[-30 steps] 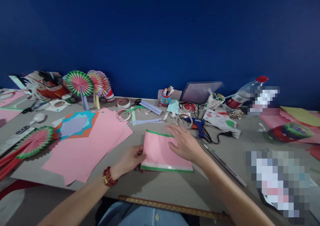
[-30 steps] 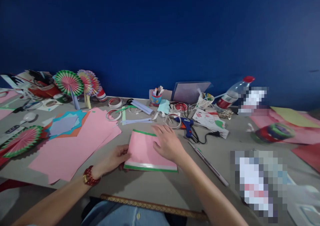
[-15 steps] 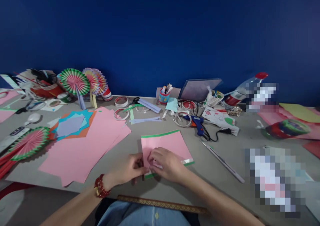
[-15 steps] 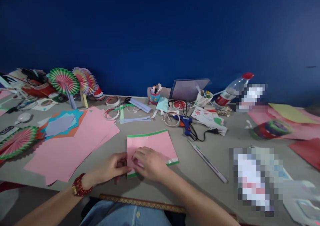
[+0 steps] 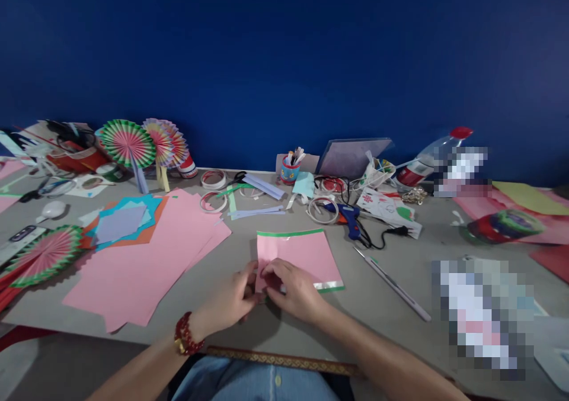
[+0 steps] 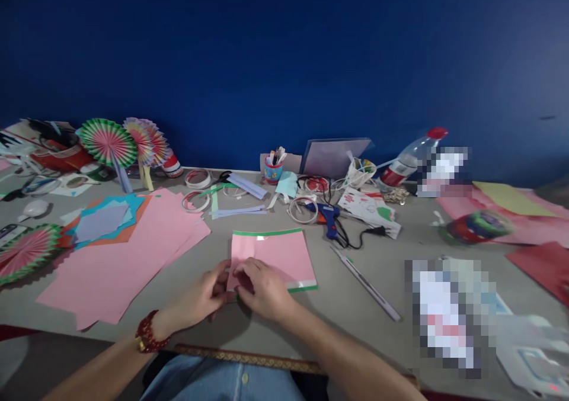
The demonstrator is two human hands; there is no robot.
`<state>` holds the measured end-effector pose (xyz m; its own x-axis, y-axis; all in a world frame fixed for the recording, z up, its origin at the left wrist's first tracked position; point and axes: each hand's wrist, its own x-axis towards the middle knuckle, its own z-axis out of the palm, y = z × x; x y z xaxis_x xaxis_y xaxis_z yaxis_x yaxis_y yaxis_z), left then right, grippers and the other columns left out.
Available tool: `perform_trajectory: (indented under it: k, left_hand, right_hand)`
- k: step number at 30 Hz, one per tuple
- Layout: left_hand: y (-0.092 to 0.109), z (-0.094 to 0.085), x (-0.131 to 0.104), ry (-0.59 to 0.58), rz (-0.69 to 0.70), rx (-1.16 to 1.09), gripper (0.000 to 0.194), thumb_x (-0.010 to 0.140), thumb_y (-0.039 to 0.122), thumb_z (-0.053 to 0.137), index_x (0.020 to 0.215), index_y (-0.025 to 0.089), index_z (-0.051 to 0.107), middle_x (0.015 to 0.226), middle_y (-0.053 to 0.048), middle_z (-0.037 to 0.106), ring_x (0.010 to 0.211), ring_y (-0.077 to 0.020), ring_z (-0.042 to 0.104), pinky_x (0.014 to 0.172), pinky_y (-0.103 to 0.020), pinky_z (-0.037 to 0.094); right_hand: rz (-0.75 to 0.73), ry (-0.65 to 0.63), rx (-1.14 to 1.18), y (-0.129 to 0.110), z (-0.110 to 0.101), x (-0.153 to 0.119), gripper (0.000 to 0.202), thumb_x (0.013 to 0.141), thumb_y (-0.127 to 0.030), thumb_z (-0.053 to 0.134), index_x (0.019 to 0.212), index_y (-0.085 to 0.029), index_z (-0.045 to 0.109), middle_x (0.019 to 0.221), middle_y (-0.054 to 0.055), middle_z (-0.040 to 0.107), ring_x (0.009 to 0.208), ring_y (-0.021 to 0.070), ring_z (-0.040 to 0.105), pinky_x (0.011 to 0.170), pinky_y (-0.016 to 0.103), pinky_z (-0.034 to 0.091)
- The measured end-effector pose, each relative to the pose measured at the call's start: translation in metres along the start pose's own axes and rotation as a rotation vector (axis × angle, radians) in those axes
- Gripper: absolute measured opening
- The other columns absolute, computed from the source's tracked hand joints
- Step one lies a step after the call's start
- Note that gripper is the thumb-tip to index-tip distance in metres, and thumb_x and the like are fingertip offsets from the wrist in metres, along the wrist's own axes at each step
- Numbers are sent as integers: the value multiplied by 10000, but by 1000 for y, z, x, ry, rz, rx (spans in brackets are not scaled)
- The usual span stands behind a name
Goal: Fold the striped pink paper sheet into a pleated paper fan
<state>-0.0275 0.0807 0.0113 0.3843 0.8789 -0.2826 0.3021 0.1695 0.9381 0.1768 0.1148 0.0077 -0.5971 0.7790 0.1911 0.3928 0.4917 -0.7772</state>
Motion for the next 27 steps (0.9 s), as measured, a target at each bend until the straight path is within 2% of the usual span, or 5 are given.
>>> perform_trajectory:
  k: [5,9,12,18,27]
  left_hand:
    - [-9,1,6,28,44,-152,670,895,408,640,1465,228,337,1047,-77,661,645,-140,604,468,-212,440]
    - [-8,0,8,115,55,-223,600,899,425,664,1402,214,414,826,11,605,577,-111,566,539,-229,479]
    - [-8,1,3,166,60,-255,567,915,445,643,1386,213,427,801,23,592,618,-133,626,587,-247,501]
    - [-11,4,-11,264,52,-184,576,940,449,600,1425,215,397,813,16,599,606,-133,631,508,-215,444]
    - [-18,15,-18,346,267,59,483,1020,269,457,1491,267,352,903,-3,604,708,-117,621,708,-259,568]
  right_hand:
    - [24,-1,89,-4,-2,0,114,854,-149,621,938,-220,589,903,23,637,794,169,593,714,264,455]
    - [3,-21,94,-4,0,0,149,814,-121,647,919,-217,604,898,17,652,805,173,595,732,269,455]
    - [38,-9,66,-2,2,0,147,802,-105,661,887,-211,605,861,9,642,761,161,581,689,252,435]
    - [26,25,43,-3,6,1,97,841,-155,690,878,-203,615,840,13,640,769,164,586,688,251,430]
    - [-43,-14,38,-5,7,-2,83,877,-161,606,943,-211,612,895,31,689,808,178,625,735,270,444]
